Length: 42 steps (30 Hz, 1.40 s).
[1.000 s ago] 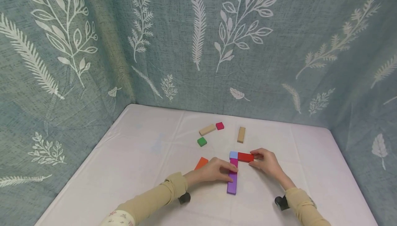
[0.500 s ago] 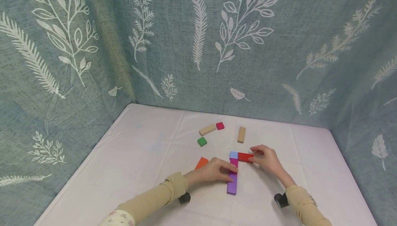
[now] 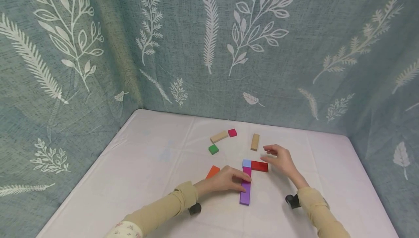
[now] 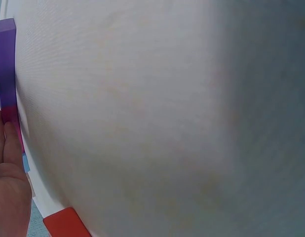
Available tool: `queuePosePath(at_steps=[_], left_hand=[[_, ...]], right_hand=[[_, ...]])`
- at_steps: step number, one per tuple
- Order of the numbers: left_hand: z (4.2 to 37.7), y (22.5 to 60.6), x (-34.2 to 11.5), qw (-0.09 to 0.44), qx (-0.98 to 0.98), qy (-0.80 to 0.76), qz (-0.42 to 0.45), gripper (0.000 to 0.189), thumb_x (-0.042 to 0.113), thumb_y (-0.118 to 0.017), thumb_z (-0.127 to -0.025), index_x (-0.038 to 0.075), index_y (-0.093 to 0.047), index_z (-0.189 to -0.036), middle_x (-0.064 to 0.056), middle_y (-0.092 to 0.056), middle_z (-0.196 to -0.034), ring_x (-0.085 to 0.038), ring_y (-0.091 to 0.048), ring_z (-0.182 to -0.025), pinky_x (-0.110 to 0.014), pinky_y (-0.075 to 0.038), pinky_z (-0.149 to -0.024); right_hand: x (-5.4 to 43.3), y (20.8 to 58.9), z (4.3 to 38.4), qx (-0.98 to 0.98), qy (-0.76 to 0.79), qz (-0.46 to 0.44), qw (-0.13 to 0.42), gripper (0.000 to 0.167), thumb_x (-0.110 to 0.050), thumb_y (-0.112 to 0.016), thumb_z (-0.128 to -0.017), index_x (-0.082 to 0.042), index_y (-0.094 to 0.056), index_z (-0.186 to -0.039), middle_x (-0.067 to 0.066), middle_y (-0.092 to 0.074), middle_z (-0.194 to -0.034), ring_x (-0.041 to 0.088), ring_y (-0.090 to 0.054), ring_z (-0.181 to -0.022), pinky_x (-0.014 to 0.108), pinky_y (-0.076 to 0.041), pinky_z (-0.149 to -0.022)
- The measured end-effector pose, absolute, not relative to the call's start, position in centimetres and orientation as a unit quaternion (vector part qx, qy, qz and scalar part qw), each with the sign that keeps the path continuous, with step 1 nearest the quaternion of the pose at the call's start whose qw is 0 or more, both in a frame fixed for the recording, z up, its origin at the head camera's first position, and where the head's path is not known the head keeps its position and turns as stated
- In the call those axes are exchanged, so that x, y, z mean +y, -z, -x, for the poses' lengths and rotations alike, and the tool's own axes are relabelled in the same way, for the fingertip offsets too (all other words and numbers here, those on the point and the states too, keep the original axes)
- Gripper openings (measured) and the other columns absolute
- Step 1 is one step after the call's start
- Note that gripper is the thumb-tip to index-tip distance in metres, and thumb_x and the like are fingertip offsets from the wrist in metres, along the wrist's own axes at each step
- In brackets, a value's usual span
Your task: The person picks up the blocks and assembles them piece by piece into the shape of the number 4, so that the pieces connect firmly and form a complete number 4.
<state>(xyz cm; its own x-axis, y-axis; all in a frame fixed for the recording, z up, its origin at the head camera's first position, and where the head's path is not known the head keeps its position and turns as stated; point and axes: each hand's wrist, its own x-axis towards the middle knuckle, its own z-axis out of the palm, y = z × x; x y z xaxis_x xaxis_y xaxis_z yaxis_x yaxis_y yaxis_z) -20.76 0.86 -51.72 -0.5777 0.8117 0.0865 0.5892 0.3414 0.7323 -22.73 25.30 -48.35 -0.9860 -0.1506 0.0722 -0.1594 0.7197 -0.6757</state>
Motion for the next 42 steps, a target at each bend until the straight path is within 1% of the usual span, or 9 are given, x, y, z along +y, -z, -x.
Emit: queuePosePath(at_steps=[6,12,19,23,31,37,42], left_hand=[[20.8,51.7,0.8,0.149,0.805,-0.373,-0.437,0.038,0.018,-0.074,-0.082,0.011,-0.067,-0.118,0.002,-0.068,-0.120,-0.003,-0.060,-0.114,-0.012,-0.043,-0.096],[20.7,51.7,0.6,0.152,0.808,-0.375,-0.428,0.038,0.017,-0.074,-0.082,0.012,-0.067,-0.119,0.003,-0.068,-0.120,-0.003,-0.060,-0.114,-0.012,-0.043,-0.096],[20.5,51.6,0.4,0.155,0.804,-0.378,-0.433,0.037,0.016,-0.073,-0.083,0.011,-0.067,-0.119,0.002,-0.068,-0.120,-0.003,-0.060,-0.114,-0.012,-0.043,-0.096],[20.5,51.6,0.3,0.154,0.805,-0.377,-0.432,0.037,0.016,-0.073,-0.082,0.012,-0.067,-0.119,0.002,-0.067,-0.121,-0.003,-0.060,-0.114,-0.012,-0.043,-0.096],[20.5,51.6,0.4,0.158,0.806,-0.373,-0.432,0.037,0.017,-0.073,-0.083,0.012,-0.067,-0.119,0.003,-0.067,-0.122,-0.002,-0.059,-0.114,-0.011,-0.042,-0.096],[20.5,51.6,0.5,0.158,0.807,-0.368,-0.435,0.038,0.018,-0.072,-0.084,0.013,-0.066,-0.120,0.003,-0.066,-0.123,-0.001,-0.059,-0.115,-0.011,-0.042,-0.096],[20.6,51.5,0.5,0.156,0.808,-0.361,-0.439,0.038,0.020,-0.072,-0.084,0.014,-0.066,-0.121,0.004,-0.066,-0.123,0.000,-0.059,-0.115,-0.011,-0.042,-0.096]], right_hand=[[25.0,47.9,24.0,-0.921,-0.379,-0.085,0.011,0.049,-0.019,-0.071,-0.085,0.006,-0.056,-0.125,0.025,-0.061,-0.120,0.039,-0.059,-0.111,0.050,-0.047,-0.097],[24.8,47.4,25.3,-0.915,-0.394,-0.089,0.002,0.057,-0.019,-0.071,-0.086,0.008,-0.049,-0.131,0.028,-0.055,-0.128,0.042,-0.052,-0.119,0.050,-0.042,-0.102],[25.1,47.2,26.5,-0.911,-0.406,-0.068,-0.034,0.069,-0.024,-0.071,-0.085,0.007,-0.040,-0.139,0.029,-0.044,-0.140,0.045,-0.041,-0.130,0.050,-0.037,-0.107],[25.2,47.4,27.2,-0.909,-0.410,-0.052,-0.049,0.072,-0.023,-0.070,-0.086,0.006,-0.035,-0.142,0.029,-0.039,-0.144,0.044,-0.036,-0.134,0.050,-0.035,-0.109],[25.7,47.8,27.8,-0.902,-0.423,-0.039,-0.074,0.079,-0.030,-0.070,-0.086,0.004,-0.030,-0.145,0.028,-0.034,-0.148,0.045,-0.031,-0.137,0.051,-0.032,-0.110],[25.4,48.1,27.9,-0.906,-0.409,-0.049,-0.093,0.079,-0.025,-0.071,-0.085,0.006,-0.029,-0.144,0.030,-0.033,-0.147,0.047,-0.029,-0.136,0.053,-0.030,-0.111],[25.2,48.6,28.1,-0.915,-0.387,-0.066,-0.094,0.077,-0.021,-0.072,-0.084,0.008,-0.031,-0.143,0.032,-0.034,-0.145,0.049,-0.030,-0.135,0.055,-0.030,-0.109]])
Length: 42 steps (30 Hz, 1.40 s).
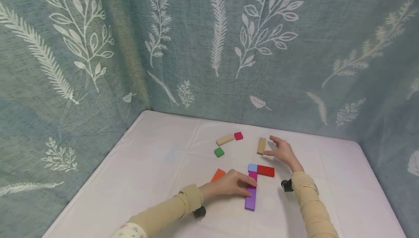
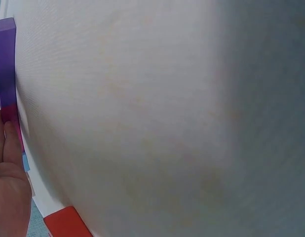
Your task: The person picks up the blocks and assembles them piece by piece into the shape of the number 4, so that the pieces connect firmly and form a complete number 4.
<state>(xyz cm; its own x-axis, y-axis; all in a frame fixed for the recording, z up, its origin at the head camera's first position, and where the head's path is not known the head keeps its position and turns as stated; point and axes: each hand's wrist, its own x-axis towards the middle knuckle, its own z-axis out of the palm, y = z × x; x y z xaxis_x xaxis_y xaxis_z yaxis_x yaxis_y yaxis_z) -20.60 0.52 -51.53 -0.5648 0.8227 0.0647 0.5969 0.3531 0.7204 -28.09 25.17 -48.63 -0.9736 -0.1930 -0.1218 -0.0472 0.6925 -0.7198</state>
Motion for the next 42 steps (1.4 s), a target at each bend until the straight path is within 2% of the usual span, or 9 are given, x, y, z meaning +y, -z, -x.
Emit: queuePosePath(at_steps=[6,13,20,28,42], left_hand=[[20.5,51.2,0.7,0.164,0.807,-0.358,-0.441,0.038,0.018,-0.071,-0.084,0.013,-0.065,-0.122,0.003,-0.066,-0.124,0.000,-0.058,-0.116,-0.011,-0.042,-0.097],[20.4,51.1,0.9,0.164,0.803,-0.362,-0.444,0.038,0.018,-0.071,-0.084,0.012,-0.066,-0.121,0.002,-0.066,-0.123,0.000,-0.058,-0.115,-0.010,-0.041,-0.096],[20.3,51.3,1.2,0.175,0.802,-0.366,-0.439,0.038,0.018,-0.071,-0.084,0.013,-0.065,-0.122,0.003,-0.065,-0.124,0.001,-0.058,-0.114,-0.009,-0.041,-0.095],[20.4,51.6,1.2,0.171,0.807,-0.359,-0.436,0.038,0.020,-0.071,-0.085,0.015,-0.065,-0.122,0.005,-0.065,-0.124,0.002,-0.058,-0.115,-0.009,-0.041,-0.095],[20.8,51.7,0.7,0.167,0.808,-0.364,-0.432,0.039,0.020,-0.071,-0.084,0.014,-0.065,-0.122,0.004,-0.066,-0.123,0.001,-0.058,-0.114,-0.010,-0.042,-0.095]], right_hand=[[25.0,49.2,28.2,0.923,0.368,0.069,0.093,0.079,-0.021,-0.074,-0.082,0.009,-0.032,-0.142,0.032,-0.034,-0.145,0.049,-0.032,-0.134,0.054,-0.032,-0.109],[24.8,49.3,28.2,0.925,0.360,0.067,0.099,0.085,-0.021,-0.077,-0.079,0.010,-0.030,-0.142,0.033,-0.030,-0.147,0.049,-0.025,-0.137,0.057,-0.027,-0.110],[24.7,49.8,28.3,0.929,0.348,0.074,0.102,0.089,-0.021,-0.078,-0.078,0.009,-0.027,-0.144,0.033,-0.027,-0.148,0.049,-0.024,-0.137,0.057,-0.026,-0.110],[24.7,49.8,28.2,0.932,0.341,0.092,0.084,0.082,-0.017,-0.077,-0.078,0.011,-0.032,-0.141,0.033,-0.032,-0.145,0.049,-0.029,-0.135,0.057,-0.029,-0.109],[24.0,49.7,28.3,0.927,0.356,0.098,0.069,0.082,-0.014,-0.079,-0.076,0.013,-0.035,-0.139,0.033,-0.036,-0.143,0.047,-0.035,-0.132,0.054,-0.034,-0.107]])
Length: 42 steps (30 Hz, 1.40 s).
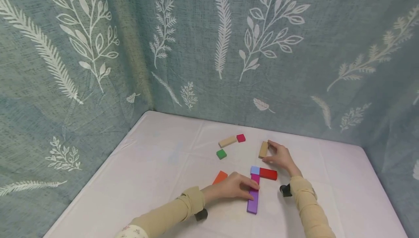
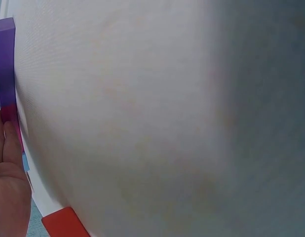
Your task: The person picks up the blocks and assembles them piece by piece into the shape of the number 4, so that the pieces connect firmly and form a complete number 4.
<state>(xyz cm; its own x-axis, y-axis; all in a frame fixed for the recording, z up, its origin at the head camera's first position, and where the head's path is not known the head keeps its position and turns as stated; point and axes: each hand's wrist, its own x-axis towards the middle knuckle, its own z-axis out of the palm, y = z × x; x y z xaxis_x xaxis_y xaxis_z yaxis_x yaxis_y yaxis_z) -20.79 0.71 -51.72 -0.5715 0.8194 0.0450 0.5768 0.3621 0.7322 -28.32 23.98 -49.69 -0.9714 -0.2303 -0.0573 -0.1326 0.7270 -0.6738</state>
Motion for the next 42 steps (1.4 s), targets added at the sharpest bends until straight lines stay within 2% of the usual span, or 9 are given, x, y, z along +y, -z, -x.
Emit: queuePosePath(at_steps=[8,18,28,35,42], left_hand=[[20.7,51.7,0.7,0.163,0.809,-0.365,-0.430,0.039,0.020,-0.072,-0.083,0.014,-0.066,-0.121,0.005,-0.066,-0.123,0.001,-0.058,-0.114,-0.010,-0.042,-0.094],[20.7,51.7,0.8,0.163,0.808,-0.365,-0.432,0.038,0.020,-0.072,-0.083,0.014,-0.066,-0.120,0.005,-0.066,-0.123,0.001,-0.058,-0.115,-0.011,-0.042,-0.096],[20.7,51.8,0.8,0.156,0.809,-0.361,-0.437,0.038,0.020,-0.072,-0.084,0.014,-0.066,-0.121,0.004,-0.066,-0.123,0.000,-0.059,-0.114,-0.011,-0.042,-0.096],[20.7,52.0,0.7,0.151,0.810,-0.361,-0.436,0.037,0.021,-0.073,-0.083,0.015,-0.067,-0.120,0.005,-0.067,-0.122,0.001,-0.059,-0.113,-0.011,-0.043,-0.095],[20.7,52.0,0.8,0.156,0.810,-0.367,-0.431,0.037,0.021,-0.073,-0.083,0.014,-0.067,-0.120,0.005,-0.066,-0.122,0.000,-0.059,-0.113,-0.011,-0.042,-0.094]], right_hand=[[24.2,49.0,28.3,0.913,0.388,0.111,0.062,0.079,-0.009,-0.077,-0.078,0.013,-0.034,-0.140,0.034,-0.036,-0.143,0.047,-0.039,-0.131,0.048,-0.038,-0.104],[24.3,48.0,28.1,0.893,0.431,0.098,0.077,0.080,-0.009,-0.074,-0.080,0.009,-0.029,-0.144,0.032,-0.032,-0.147,0.045,-0.034,-0.134,0.047,-0.035,-0.107],[23.9,46.6,28.1,0.887,0.445,0.110,0.058,0.081,-0.013,-0.073,-0.082,0.006,-0.026,-0.146,0.028,-0.030,-0.149,0.042,-0.033,-0.137,0.043,-0.034,-0.108],[23.3,45.4,27.9,0.880,0.457,0.109,0.075,0.084,-0.017,-0.074,-0.082,0.002,-0.025,-0.148,0.022,-0.028,-0.153,0.037,-0.031,-0.139,0.039,-0.033,-0.107],[22.9,44.0,27.3,0.872,0.466,0.131,0.076,0.085,-0.015,-0.074,-0.082,0.001,-0.024,-0.148,0.021,-0.027,-0.154,0.037,-0.030,-0.140,0.039,-0.033,-0.106]])
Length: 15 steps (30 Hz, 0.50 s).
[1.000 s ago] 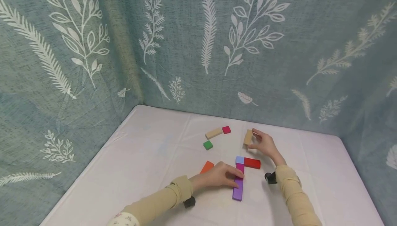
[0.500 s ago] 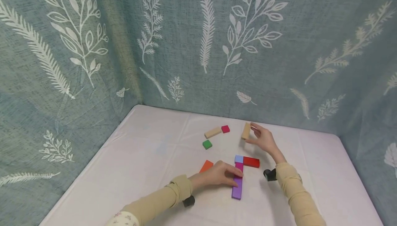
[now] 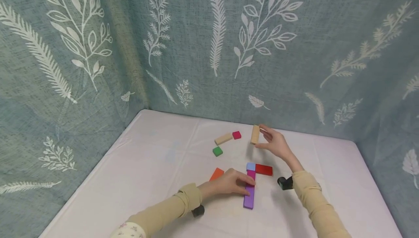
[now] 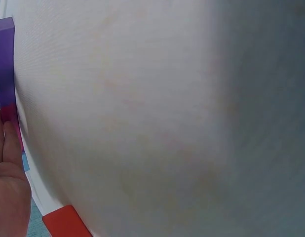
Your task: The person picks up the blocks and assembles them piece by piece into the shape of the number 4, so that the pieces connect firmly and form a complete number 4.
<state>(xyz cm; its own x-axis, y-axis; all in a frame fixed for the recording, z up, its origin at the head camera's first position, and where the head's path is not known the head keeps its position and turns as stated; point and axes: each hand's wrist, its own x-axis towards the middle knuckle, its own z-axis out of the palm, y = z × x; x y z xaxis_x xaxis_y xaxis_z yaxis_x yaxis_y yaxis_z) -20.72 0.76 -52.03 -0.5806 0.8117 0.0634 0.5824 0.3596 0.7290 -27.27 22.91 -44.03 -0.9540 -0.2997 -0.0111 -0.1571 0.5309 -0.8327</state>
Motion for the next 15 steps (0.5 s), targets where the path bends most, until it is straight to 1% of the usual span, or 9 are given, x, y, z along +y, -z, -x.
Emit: queuePosePath(at_steps=[5,8,15], left_hand=[[20.8,52.0,0.7,0.157,0.810,-0.369,-0.428,0.038,0.021,-0.072,-0.083,0.014,-0.067,-0.120,0.005,-0.066,-0.122,-0.001,-0.059,-0.114,-0.011,-0.043,-0.094],[20.8,52.0,0.7,0.149,0.809,-0.367,-0.433,0.037,0.020,-0.073,-0.083,0.013,-0.067,-0.119,0.004,-0.067,-0.122,-0.001,-0.060,-0.113,-0.011,-0.043,-0.094],[20.7,51.7,0.7,0.145,0.810,-0.361,-0.438,0.037,0.020,-0.073,-0.083,0.012,-0.067,-0.119,0.003,-0.067,-0.122,-0.002,-0.060,-0.114,-0.011,-0.043,-0.095]], right_hand=[[22.9,43.3,26.9,0.869,0.468,0.137,0.079,0.084,-0.015,-0.074,-0.082,-0.001,-0.025,-0.149,0.020,-0.026,-0.154,0.036,-0.030,-0.140,0.038,-0.034,-0.106],[22.8,43.0,26.6,0.869,0.467,0.141,0.082,0.084,-0.015,-0.074,-0.081,-0.001,-0.025,-0.148,0.020,-0.027,-0.154,0.036,-0.031,-0.140,0.038,-0.034,-0.106],[22.8,42.7,25.9,0.874,0.455,0.152,0.079,0.084,-0.015,-0.076,-0.080,-0.001,-0.028,-0.147,0.022,-0.031,-0.152,0.037,-0.035,-0.138,0.039,-0.035,-0.105]])
